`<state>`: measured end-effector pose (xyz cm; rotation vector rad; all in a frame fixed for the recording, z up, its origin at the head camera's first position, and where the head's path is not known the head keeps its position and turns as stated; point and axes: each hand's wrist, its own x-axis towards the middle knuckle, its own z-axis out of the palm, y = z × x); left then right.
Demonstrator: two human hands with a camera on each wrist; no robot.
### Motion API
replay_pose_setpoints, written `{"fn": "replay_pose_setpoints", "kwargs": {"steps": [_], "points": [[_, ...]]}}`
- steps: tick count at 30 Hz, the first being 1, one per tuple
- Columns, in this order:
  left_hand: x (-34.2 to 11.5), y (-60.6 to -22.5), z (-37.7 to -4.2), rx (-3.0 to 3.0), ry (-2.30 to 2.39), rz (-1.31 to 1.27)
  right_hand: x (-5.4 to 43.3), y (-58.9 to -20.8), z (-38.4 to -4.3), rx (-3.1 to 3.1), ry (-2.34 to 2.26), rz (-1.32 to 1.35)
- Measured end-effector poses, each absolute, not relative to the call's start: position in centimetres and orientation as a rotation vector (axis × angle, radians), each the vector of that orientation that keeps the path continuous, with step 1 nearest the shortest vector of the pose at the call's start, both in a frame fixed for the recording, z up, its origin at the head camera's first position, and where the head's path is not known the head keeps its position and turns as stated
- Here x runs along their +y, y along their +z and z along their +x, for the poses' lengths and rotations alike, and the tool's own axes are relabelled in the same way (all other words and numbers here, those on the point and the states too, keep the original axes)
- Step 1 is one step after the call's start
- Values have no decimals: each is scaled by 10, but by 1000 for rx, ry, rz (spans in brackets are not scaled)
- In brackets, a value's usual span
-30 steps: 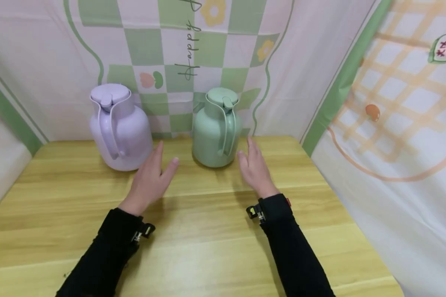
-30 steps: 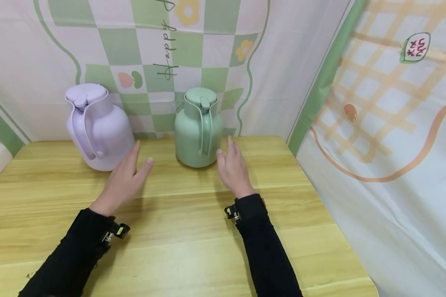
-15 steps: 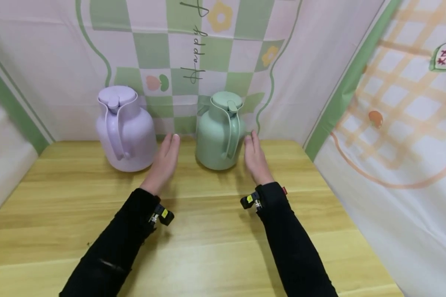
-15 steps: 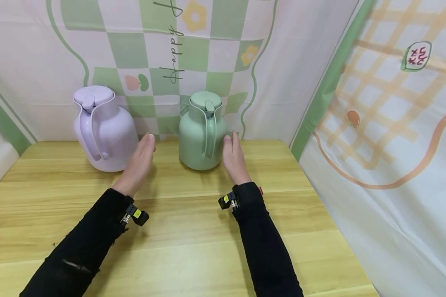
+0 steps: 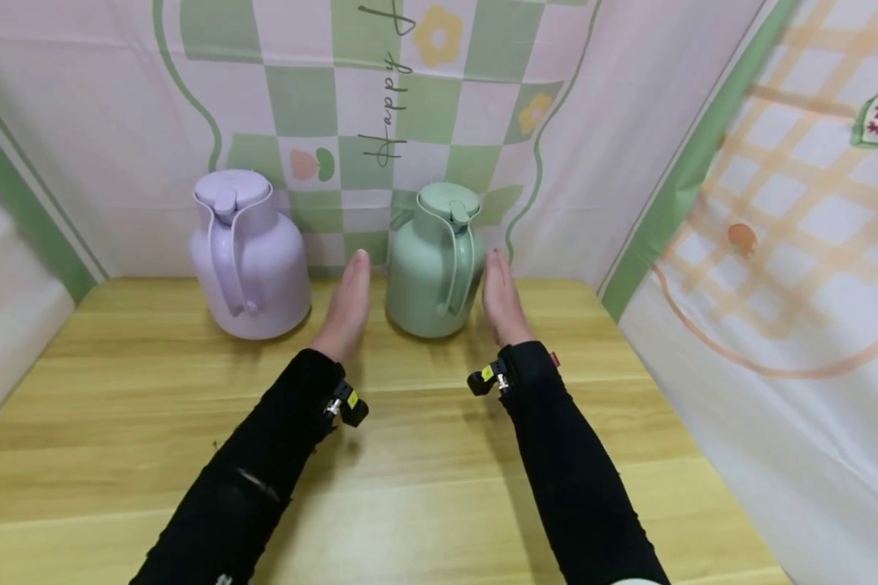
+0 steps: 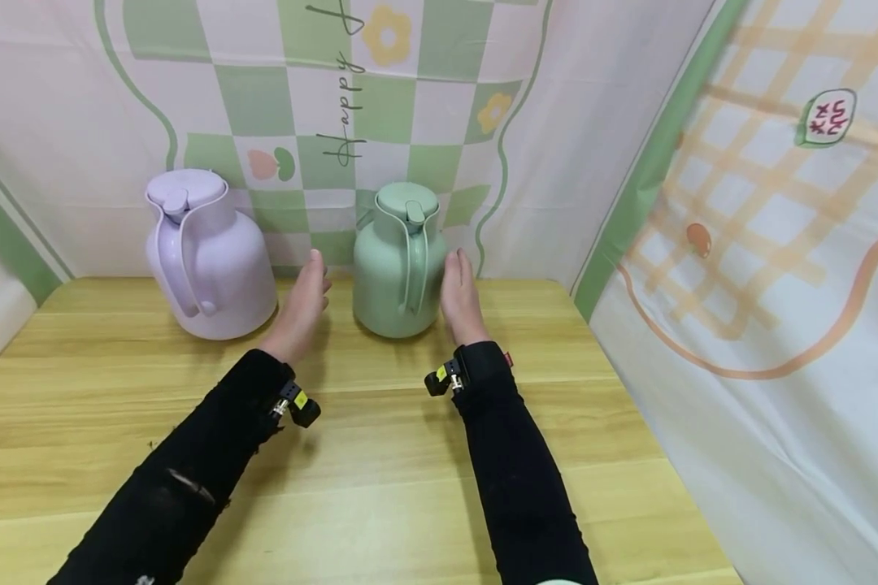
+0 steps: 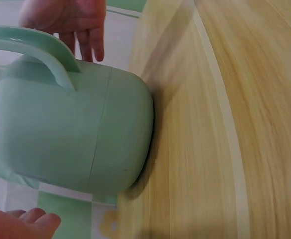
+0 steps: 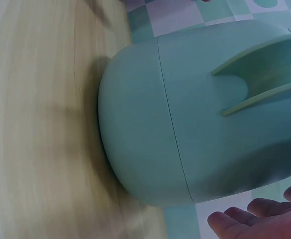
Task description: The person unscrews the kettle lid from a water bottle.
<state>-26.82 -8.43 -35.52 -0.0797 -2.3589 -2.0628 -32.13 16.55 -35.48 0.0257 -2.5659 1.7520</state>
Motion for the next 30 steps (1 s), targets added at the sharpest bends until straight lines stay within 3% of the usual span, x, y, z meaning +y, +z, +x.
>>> {"fn": "replay_pose_setpoints", "kwargs": {"steps": [14,30], "points": [[-66,-343,-286,-2273,-2277,-123,156,-350,-335,-2505,1795,71],[-64,-341,-285,-2345,-2262,-207,151,-347,-326,-2581,1665,123]]}}
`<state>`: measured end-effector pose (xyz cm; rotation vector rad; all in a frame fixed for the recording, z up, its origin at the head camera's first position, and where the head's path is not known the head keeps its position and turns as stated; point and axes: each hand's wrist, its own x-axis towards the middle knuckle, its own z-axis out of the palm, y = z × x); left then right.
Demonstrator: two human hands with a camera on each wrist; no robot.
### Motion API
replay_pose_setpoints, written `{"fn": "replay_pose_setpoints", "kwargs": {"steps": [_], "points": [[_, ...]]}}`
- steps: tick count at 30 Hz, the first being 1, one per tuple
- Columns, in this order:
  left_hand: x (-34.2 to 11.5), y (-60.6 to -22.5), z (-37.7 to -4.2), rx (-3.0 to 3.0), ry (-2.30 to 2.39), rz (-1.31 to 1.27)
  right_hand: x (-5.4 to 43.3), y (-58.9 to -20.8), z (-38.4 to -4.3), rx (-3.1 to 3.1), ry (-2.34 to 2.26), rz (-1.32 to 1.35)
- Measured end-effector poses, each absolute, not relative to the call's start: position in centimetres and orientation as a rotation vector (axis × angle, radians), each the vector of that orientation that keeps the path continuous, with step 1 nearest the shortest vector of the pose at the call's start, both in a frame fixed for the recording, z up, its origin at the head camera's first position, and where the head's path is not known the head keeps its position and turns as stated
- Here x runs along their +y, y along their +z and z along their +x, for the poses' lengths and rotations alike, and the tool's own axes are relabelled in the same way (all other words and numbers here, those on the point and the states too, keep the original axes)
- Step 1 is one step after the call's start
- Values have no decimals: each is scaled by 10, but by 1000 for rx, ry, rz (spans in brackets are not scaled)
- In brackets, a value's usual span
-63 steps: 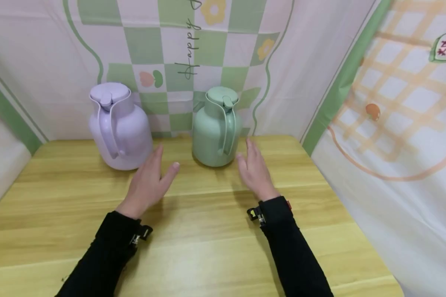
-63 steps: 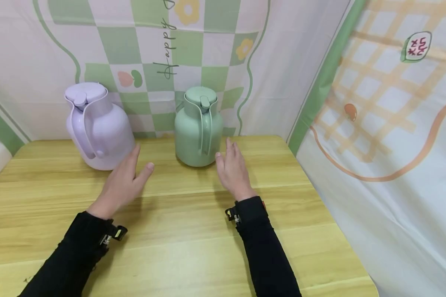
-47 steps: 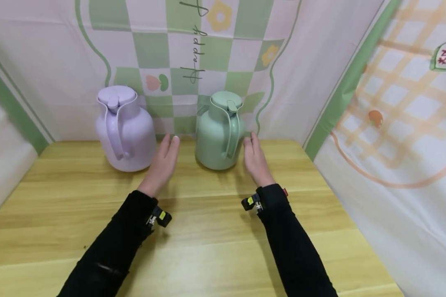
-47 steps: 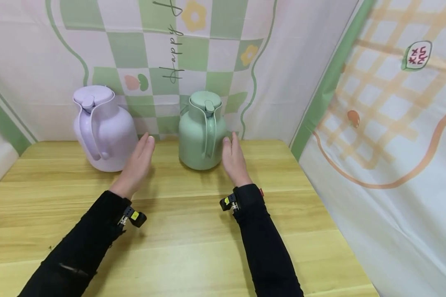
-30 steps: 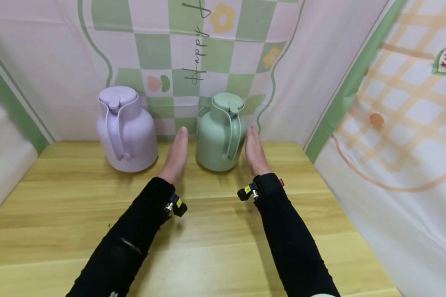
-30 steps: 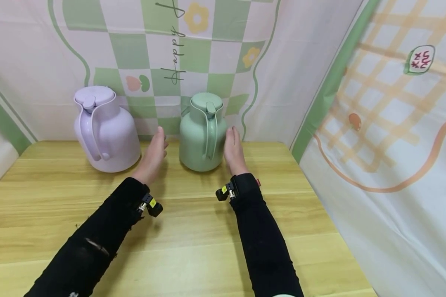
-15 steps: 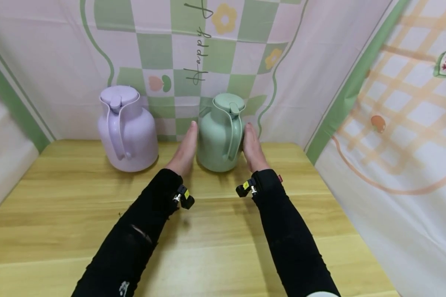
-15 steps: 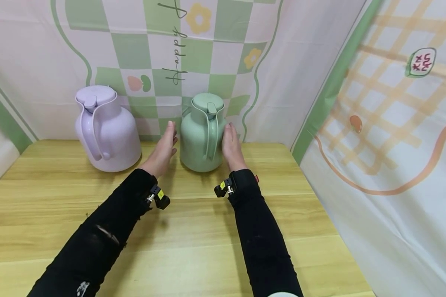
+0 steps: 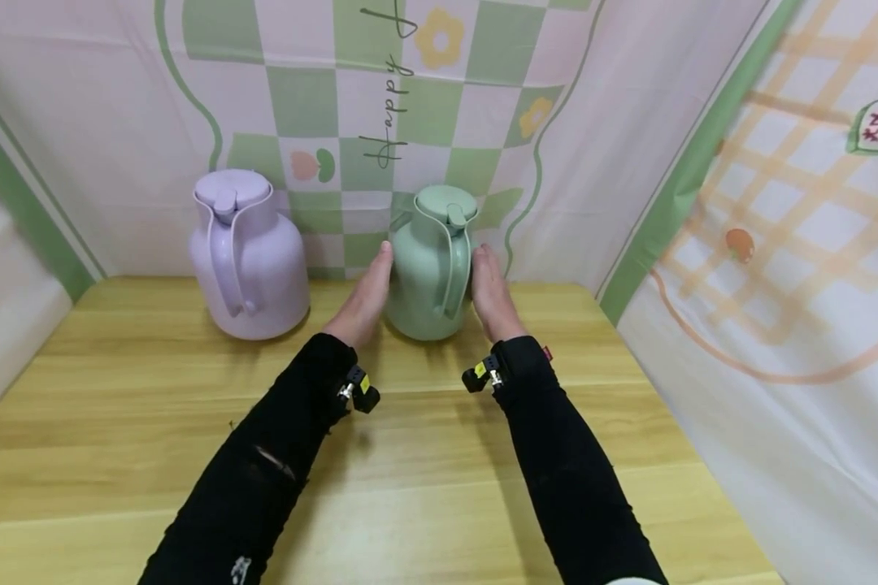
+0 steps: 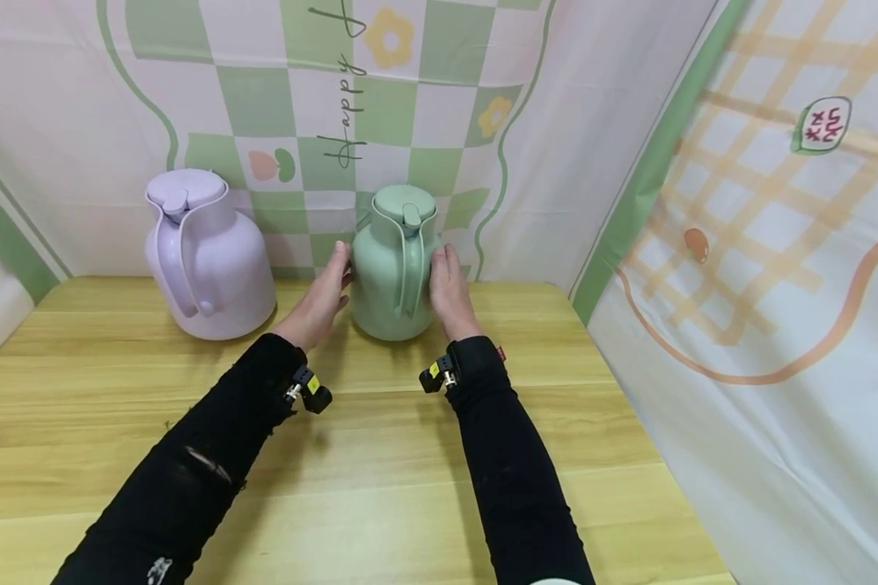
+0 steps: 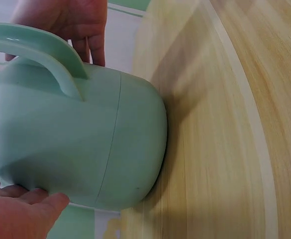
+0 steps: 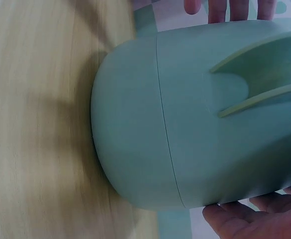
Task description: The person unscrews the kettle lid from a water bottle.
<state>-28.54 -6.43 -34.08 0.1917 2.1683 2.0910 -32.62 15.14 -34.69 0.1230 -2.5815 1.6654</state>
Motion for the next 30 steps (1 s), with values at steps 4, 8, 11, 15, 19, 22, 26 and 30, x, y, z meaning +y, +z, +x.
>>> {"fn": "replay_pose_setpoints", "kwargs": {"steps": [4,8,11,15,19,22,26,30], "points": [[-68,-340,-282,2190,2100,228,150,-347,-323,-2589,1655,132],[-72,-341,-279,2237,2072,202,147,-347,-317,-2573,1636,180],[-76,-342,-276,2277,2053,172,146,-347,-313,-2553,1628,223],[-79,-341,-274,2305,2058,177,145,-347,-308,-2525,1637,241],[-82,-342,-271,2316,2065,190,143,-349,-305,-2514,1608,224],[-85,-344,-267,2322,2069,169,141,-349,-303,-2472,1600,270],[-89,-349,-261,2354,2060,134,136,-350,-301,-2381,1618,369],[-94,-354,-256,2408,2048,188,132,-353,-296,-2356,1624,377]]}}
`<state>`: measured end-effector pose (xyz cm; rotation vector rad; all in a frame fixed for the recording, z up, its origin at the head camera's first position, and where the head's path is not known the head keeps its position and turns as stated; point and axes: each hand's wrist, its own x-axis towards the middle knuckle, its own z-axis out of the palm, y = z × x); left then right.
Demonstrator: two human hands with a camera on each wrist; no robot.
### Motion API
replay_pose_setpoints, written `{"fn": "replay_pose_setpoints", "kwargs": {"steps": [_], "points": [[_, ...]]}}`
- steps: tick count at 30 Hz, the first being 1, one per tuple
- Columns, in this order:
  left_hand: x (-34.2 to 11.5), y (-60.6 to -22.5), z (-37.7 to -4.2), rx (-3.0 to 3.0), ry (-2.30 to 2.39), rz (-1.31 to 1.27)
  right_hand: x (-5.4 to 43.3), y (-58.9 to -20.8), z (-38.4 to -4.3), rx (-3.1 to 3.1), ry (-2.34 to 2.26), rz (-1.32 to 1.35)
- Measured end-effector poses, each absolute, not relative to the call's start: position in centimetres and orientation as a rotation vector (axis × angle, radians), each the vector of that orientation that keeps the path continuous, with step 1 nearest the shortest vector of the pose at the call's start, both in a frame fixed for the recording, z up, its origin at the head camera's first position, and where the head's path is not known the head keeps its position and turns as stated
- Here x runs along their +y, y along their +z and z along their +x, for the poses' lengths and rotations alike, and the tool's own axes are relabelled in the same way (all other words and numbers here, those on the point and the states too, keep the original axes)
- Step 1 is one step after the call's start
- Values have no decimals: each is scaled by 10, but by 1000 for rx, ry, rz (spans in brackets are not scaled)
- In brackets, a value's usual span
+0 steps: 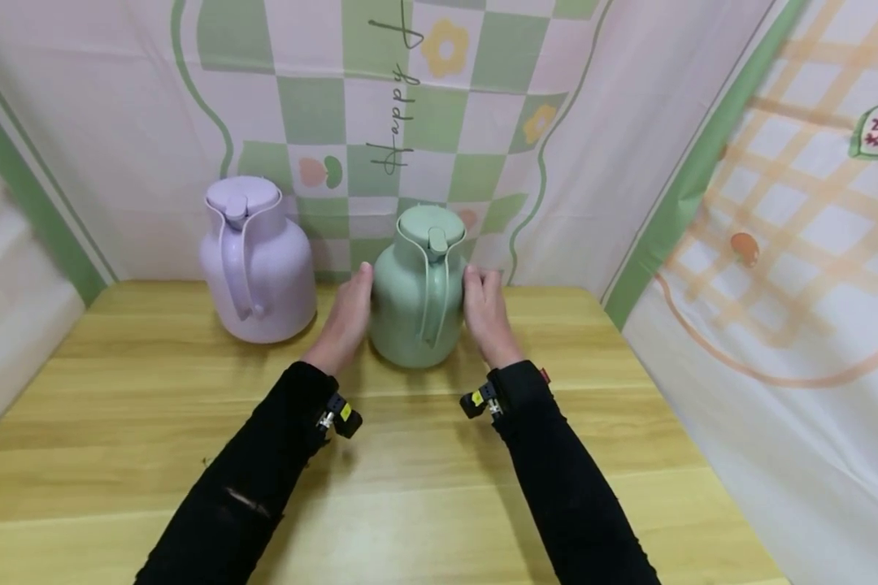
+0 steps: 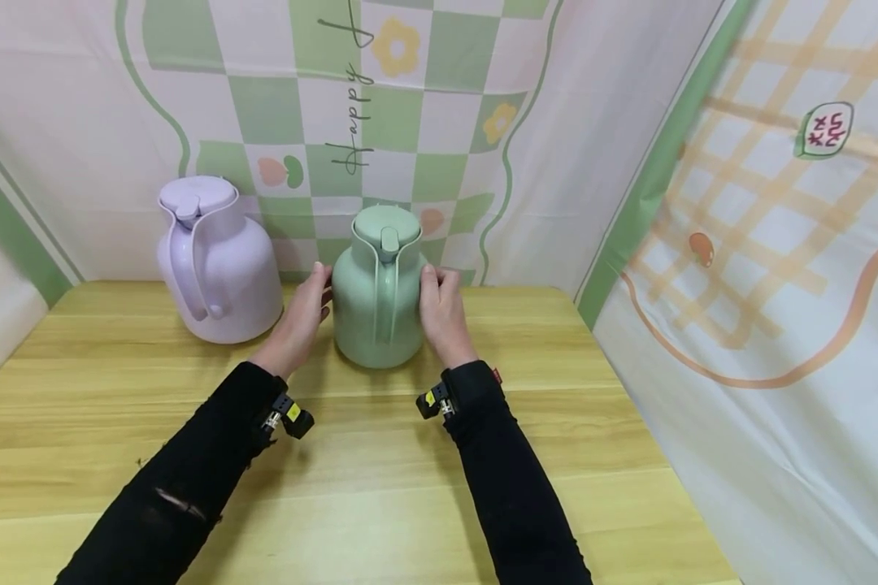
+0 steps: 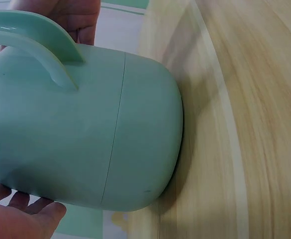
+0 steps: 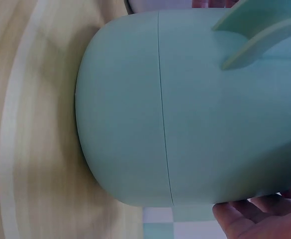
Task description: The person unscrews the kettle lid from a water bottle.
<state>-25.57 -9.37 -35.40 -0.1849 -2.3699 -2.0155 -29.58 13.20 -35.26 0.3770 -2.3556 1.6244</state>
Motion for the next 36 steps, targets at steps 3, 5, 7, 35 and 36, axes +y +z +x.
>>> {"fn": "replay_pose_setpoints", "kwargs": {"steps": [3,5,7,35,36], "points": [[-97,-355,-251,-2384,-1957,-230,130,-355,-289,-2388,1615,327],[-98,-355,-248,-2404,-1932,-235,129,-356,-285,-2417,1599,298],[-100,-355,-246,-2422,-1921,-224,128,-357,-283,-2436,1586,282],[-110,-357,-222,-2471,-1829,-177,111,-361,-256,-2534,1484,401],[-110,-356,-221,-2476,-1824,-174,111,-361,-255,-2534,1487,401]]}}
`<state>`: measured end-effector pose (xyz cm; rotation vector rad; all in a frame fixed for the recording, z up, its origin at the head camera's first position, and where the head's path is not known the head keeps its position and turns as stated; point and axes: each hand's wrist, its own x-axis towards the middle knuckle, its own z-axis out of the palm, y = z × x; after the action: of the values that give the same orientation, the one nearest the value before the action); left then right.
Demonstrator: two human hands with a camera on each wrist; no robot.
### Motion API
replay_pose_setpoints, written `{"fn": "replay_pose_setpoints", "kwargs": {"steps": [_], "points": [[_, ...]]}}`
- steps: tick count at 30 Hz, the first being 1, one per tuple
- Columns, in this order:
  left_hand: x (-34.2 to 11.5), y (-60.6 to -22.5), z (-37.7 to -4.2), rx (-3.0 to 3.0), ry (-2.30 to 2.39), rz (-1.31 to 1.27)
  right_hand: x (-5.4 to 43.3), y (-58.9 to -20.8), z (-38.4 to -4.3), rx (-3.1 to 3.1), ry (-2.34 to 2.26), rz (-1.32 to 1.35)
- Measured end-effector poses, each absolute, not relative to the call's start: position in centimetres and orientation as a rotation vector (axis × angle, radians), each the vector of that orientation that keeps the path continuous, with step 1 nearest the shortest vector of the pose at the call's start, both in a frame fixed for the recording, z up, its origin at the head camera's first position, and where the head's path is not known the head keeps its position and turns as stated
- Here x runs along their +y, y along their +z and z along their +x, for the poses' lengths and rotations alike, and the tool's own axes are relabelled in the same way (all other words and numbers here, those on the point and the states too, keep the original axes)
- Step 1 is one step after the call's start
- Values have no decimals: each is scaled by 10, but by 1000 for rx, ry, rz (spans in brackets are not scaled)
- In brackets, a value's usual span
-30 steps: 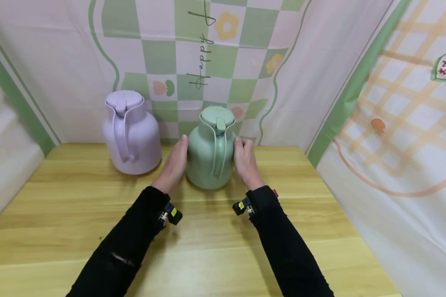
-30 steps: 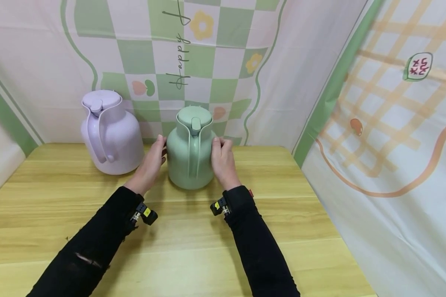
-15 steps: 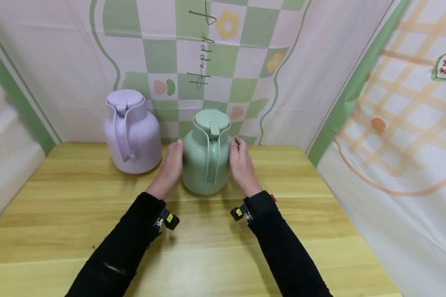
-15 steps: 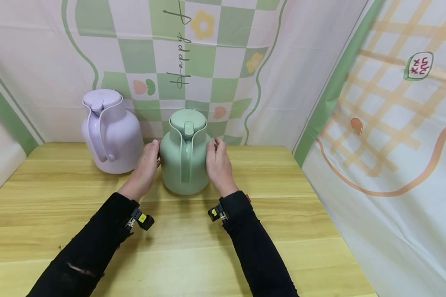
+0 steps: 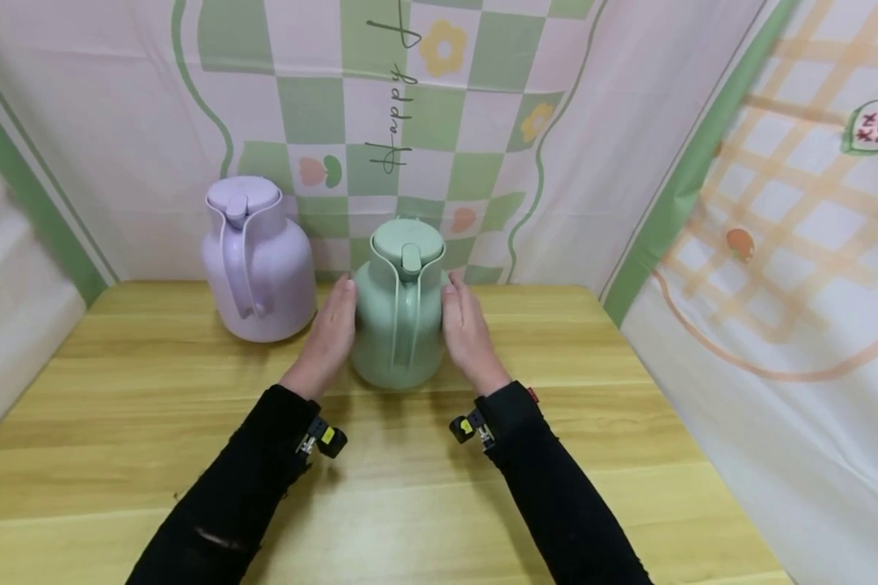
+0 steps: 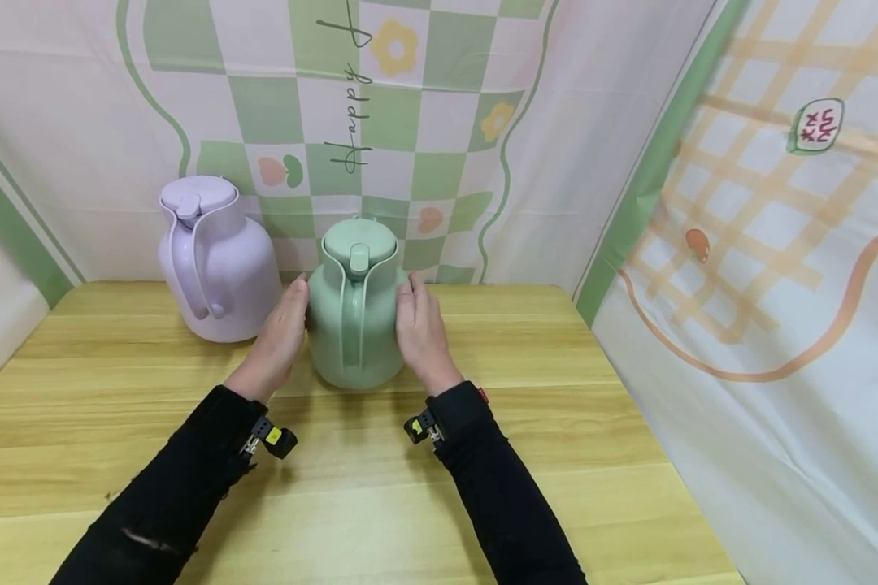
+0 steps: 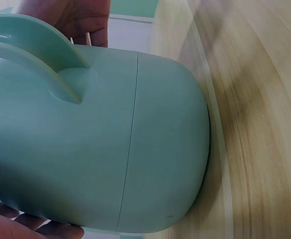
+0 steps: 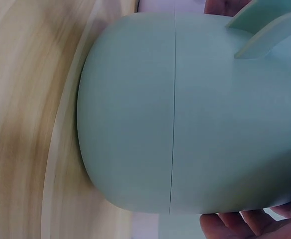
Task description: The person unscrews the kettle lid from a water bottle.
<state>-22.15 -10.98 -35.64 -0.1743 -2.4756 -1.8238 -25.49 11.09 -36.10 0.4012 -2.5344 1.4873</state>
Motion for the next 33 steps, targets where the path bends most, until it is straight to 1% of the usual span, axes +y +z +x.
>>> {"fn": "replay_pose_setpoints", "kwargs": {"steps": [12,19,33], "points": [[-112,-354,-214,-2485,-1762,-134,106,-360,-243,-2594,1509,378],[-114,-354,-207,-2486,-1739,-98,106,-360,-237,-2598,1471,437],[-122,-355,-195,-2514,-1647,-167,102,-362,-227,-2588,1423,531]]}}
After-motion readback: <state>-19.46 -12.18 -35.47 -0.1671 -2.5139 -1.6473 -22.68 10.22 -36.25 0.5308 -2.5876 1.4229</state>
